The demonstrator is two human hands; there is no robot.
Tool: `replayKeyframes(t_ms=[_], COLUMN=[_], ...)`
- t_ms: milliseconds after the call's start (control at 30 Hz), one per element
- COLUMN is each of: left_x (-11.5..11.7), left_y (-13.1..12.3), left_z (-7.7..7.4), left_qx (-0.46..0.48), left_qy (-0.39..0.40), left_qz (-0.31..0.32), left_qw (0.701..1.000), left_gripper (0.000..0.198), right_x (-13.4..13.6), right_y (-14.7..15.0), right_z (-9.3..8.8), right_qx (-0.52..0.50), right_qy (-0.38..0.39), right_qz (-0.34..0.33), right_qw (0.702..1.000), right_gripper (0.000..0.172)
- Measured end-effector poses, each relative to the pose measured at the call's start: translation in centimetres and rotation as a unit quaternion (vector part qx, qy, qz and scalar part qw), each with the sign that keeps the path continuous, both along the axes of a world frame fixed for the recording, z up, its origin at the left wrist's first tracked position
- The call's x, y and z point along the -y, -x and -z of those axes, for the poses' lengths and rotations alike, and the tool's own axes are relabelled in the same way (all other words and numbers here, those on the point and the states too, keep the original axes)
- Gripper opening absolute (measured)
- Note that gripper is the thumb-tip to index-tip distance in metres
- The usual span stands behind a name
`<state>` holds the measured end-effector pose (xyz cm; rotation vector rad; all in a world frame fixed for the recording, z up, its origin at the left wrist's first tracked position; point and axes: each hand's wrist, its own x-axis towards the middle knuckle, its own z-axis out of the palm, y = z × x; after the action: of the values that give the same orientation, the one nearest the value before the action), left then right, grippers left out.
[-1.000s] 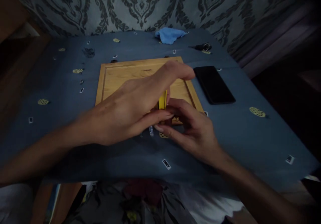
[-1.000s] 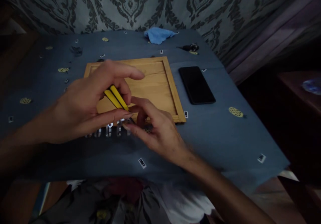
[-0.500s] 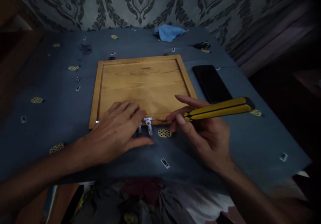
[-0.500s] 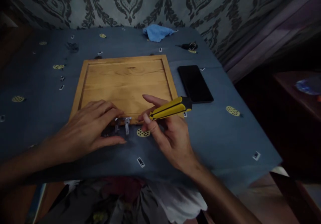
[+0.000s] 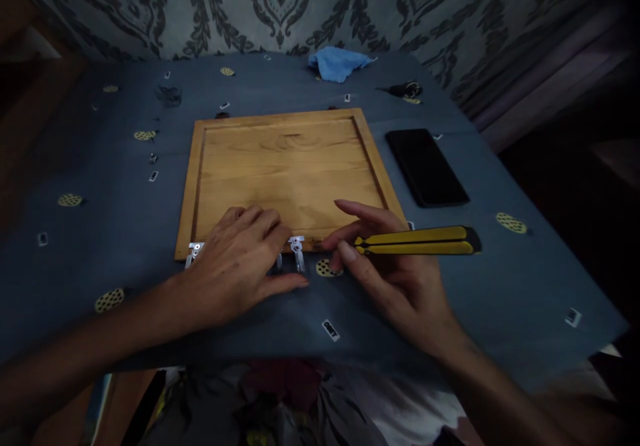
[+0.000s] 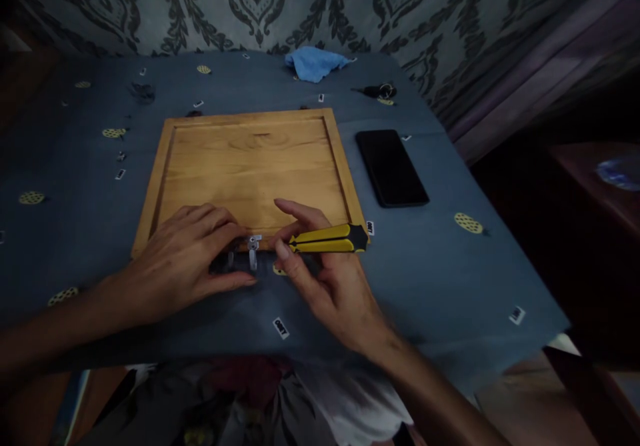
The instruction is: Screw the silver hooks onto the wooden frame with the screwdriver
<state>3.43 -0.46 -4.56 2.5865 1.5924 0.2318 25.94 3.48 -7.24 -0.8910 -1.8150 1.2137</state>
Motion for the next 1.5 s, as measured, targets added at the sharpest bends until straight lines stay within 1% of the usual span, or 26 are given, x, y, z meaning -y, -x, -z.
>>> replayKeyframes(t_ms=[233,367,467,533,667,767,900,1100,1300,1433,1500], left_x=[-0.2,-0.2,-0.2,-0.3,-0.3,-0.3,-0.3,-0.2,-0.3,-0.3,-0.3], left_y=[0.0,-0.1,-0.1,-0.1,-0.1,-0.1,-0.2,-0.2,-0.2,-0.2,-0.2], left_z=[0.3,0.4,0.4,0.5,0.6,0.7,0.7,0.5,0.7,0.7,0.7], left_qx=[0.002,0.016,0.024,0.026,0.035,0.044,0.05,0.061,0.063,0.061,0.058], left_qy=[0.003,0.007,0.006,0.004,0.006,0.012,0.017,0.024,0.006,0.007,0.011], left_qz=[-0.003,-0.005,-0.004,-0.002,-0.001,-0.004,-0.008,-0.008,0.001,-0.001,-0.005], left_qw=[1.0,1.0,1.0,1.0,0.999,0.999,0.999,0.998,0.998,0.998,0.998], left_gripper=[0.045,0.043,0.042,0.042,0.041,0.041,0.038,0.038,0.038,0.038,0.037], right_x=[0.0,0.0,0.1,0.2,0.7,0.9,0.8,0.4,0.3,0.2,0.1], right_y=[0.1,-0.1,-0.2,-0.1,0.1,0.4,1.0,1.4,1.3,1.5,1.6], right_z=[0.0,-0.3,-0.7,-0.9,-1.1,-1.3,-1.5,-1.1,-1.1,-1.4,-1.9], right_qx=[0.014,0.039,0.011,-0.025,-0.081,-0.103,-0.098,-0.048,-0.034,-0.025,-0.016], right_qy=[-0.001,-0.002,-0.009,-0.021,-0.054,-0.053,-0.045,-0.051,-0.072,-0.075,-0.073], right_qz=[0.006,0.004,0.009,0.028,0.089,0.108,0.095,0.072,0.061,0.057,0.041], right_qw=[1.0,0.999,1.0,0.999,0.991,0.987,0.99,0.995,0.995,0.995,0.996], right_gripper=[0.039,0.045,0.046,0.041,0.023,0.016,0.012,0.006,0.009,0.008,0.005])
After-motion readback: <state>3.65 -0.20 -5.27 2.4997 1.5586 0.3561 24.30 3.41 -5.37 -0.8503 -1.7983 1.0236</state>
